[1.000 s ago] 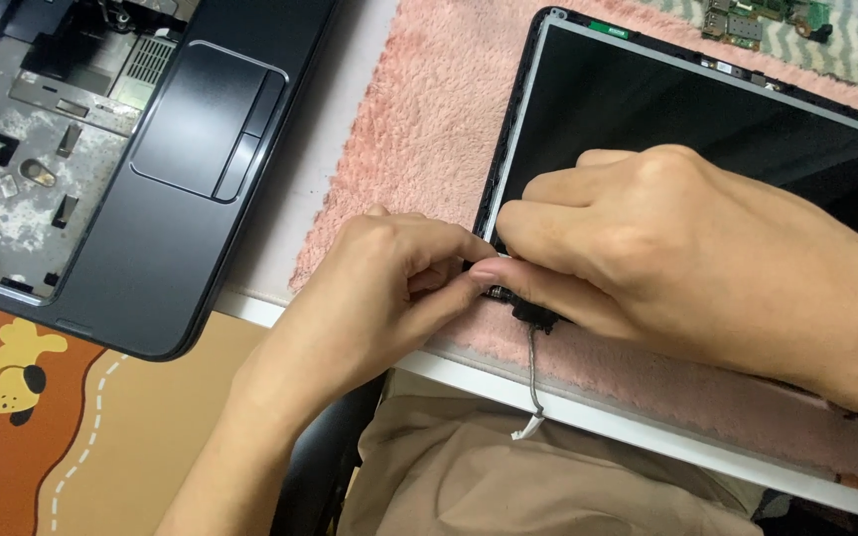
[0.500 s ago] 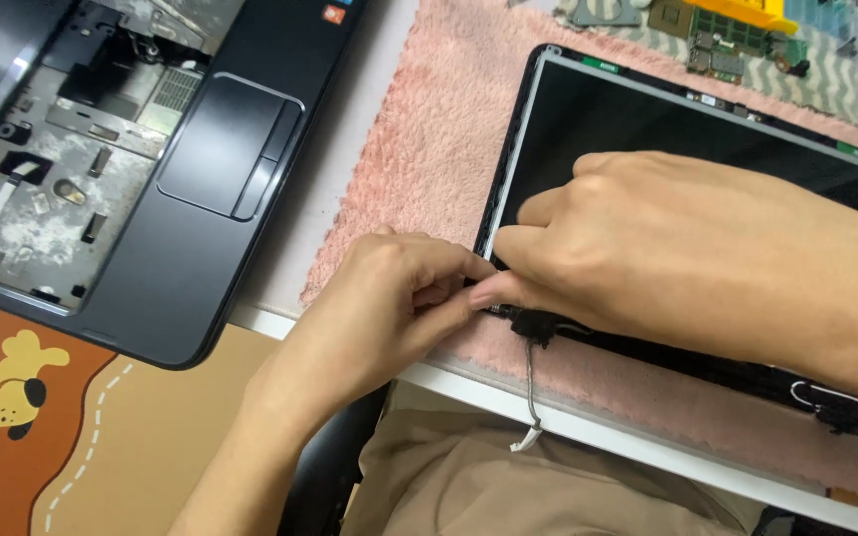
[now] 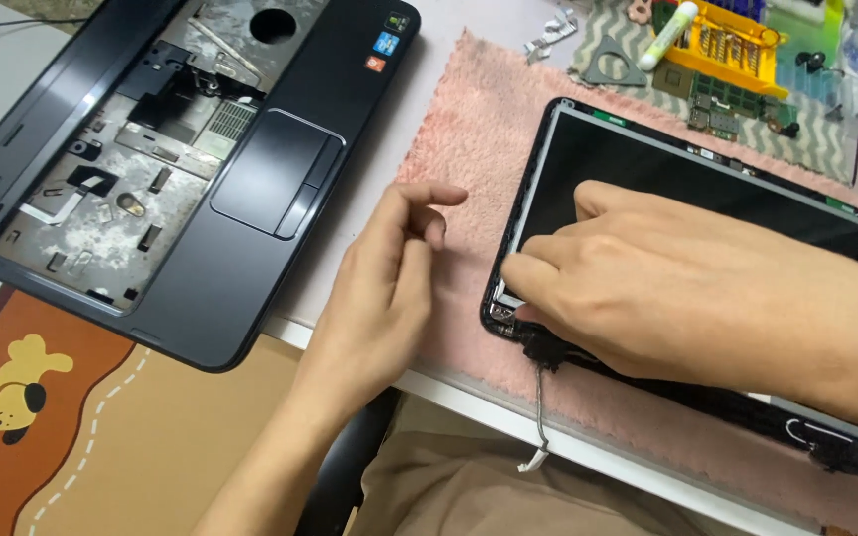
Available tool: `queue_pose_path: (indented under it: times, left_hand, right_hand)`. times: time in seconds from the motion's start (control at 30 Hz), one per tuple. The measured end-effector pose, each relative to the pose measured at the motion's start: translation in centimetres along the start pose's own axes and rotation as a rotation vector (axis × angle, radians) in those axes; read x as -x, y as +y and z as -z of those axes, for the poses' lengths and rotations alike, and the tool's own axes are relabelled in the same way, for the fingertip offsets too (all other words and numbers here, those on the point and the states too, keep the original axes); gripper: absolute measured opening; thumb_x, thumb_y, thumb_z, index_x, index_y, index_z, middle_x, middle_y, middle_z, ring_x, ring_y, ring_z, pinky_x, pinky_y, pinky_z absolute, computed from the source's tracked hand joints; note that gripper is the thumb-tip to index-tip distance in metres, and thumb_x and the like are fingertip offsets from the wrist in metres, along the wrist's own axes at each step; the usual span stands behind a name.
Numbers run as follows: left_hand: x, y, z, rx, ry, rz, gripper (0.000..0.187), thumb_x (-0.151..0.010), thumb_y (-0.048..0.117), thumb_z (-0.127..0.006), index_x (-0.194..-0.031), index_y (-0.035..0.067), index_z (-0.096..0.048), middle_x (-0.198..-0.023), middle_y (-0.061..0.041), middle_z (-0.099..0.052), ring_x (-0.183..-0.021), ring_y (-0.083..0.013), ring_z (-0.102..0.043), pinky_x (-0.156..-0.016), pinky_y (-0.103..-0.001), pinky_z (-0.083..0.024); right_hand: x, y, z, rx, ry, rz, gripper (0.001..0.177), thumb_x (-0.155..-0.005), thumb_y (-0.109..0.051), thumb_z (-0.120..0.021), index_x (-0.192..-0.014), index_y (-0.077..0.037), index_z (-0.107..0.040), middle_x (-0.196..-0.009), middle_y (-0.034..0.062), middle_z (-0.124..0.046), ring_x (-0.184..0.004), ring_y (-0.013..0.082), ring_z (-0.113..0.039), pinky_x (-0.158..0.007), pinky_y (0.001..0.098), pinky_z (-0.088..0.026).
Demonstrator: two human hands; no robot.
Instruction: The person is repairing a laptop screen by connecting a ribbon cable to the display panel. They use their hands to carefully align and press the connector into place on the side of the screen.
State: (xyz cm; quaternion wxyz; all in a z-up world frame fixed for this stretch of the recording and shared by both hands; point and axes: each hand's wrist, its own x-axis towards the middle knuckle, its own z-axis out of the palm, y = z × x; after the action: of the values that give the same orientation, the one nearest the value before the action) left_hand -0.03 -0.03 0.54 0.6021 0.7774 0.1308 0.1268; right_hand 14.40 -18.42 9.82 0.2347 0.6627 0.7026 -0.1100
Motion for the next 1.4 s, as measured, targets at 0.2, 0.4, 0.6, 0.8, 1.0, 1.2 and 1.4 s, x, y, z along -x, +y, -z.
queue_pose_path:
  times: [0.2,0.4,0.6,0.8,1.0,1.2,1.4]
  left_hand:
    - [-0.4,-1.2,-0.8,0.111,0.006,-0.185,0.045,-0.113,-0.007,-0.042,-0.148,0.009,-0.066,-0.120,-0.006,-0.077,-0.109,-0.0141,-0.076,-0.105,-0.029,-0.063]
    - [-0.8,-1.3,-1.1,0.155,0.083,-0.196,0.026,-0.113,0.007,-0.068,-0.138,0.004,-0.071,-0.134,-0.011,-0.086,-0.131,-0.0206,-0.086,-0.115,-0.030,-0.068]
    - [-0.6,-1.8,-0.9,0.205,0.061,-0.186,0.011,-0.109,0.012,-0.075,-0.117,0.006,-0.079,-0.123,-0.012,-0.091,-0.135,-0.0206,-0.083,-0.120,-0.030,-0.066]
    - [-0.6,-1.2,-0.6,0.196,0.073,-0.156,0.014,-0.109,0.020,-0.077,-0.107,0.007,-0.082,-0.108,-0.007,-0.093,-0.107,-0.0109,-0.088,-0.095,-0.021,-0.067]
    - [-0.8,-2.3,0.0,0.205,0.067,-0.088,0.015,-0.114,0.021,-0.077,-0.100,0.015,-0.075,-0.079,0.006,-0.058,-0.065,-0.0034,-0.045,-0.058,-0.023,-0.035]
    - [-1.0,-2.0,0.2,0.276,0.055,-0.033,0.013,-0.107,0.021,-0.083,-0.103,0.008,-0.082,-0.078,-0.003,-0.076,-0.071,-0.0084,-0.073,-0.071,-0.022,-0.059]
    - [-1.1,-1.8,-0.2,0.412,0.052,-0.006,0.019,-0.106,0.008,-0.080,-0.123,0.000,-0.084,-0.096,-0.013,-0.089,-0.090,-0.0157,-0.088,-0.091,-0.023,-0.072]
  right_hand:
    - [-1.2,0.2,-2.4,0.011,0.232,0.010,0.074,-0.128,-0.053,-0.062,-0.064,-0.017,-0.062,-0.058,0.0014,-0.074,-0.047,0.0429,-0.060,-0.074,0.0480,-0.047]
    - [-0.3,0.0,-0.5,0.016,0.020,-0.056,0.043,-0.125,-0.057,-0.054,-0.098,-0.024,-0.057,-0.078,0.0023,-0.069,-0.064,0.0373,-0.068,-0.077,0.0505,-0.050]
    - [-0.2,-0.1,0.2,-0.047,-0.098,-0.059,0.034,-0.125,-0.029,-0.040,-0.092,-0.025,-0.049,-0.079,-0.0015,-0.066,-0.063,0.0316,-0.059,-0.077,0.0452,-0.044]
    - [-0.1,0.2,-1.0,-0.058,0.097,-0.019,0.057,-0.129,-0.051,-0.055,-0.081,-0.021,-0.053,-0.066,0.0015,-0.070,-0.051,0.0397,-0.059,-0.077,0.0472,-0.046]
    - [-1.1,-0.5,-2.0,0.023,0.127,-0.086,0.073,-0.126,-0.070,-0.060,-0.072,-0.021,-0.064,-0.065,-0.0016,-0.076,-0.057,0.0399,-0.070,-0.072,0.0468,-0.050]
    - [-0.7,-0.8,1.1,-0.015,-0.185,-0.106,0.022,-0.119,-0.023,-0.050,-0.098,-0.025,-0.052,-0.079,-0.0023,-0.064,-0.060,0.0283,-0.059,-0.074,0.0449,-0.045]
    - [-1.0,-0.5,-0.8,-0.112,0.098,-0.018,0.054,-0.127,-0.033,-0.052,-0.075,-0.018,-0.057,-0.065,0.0024,-0.069,-0.046,0.0370,-0.055,-0.076,0.0473,-0.045]
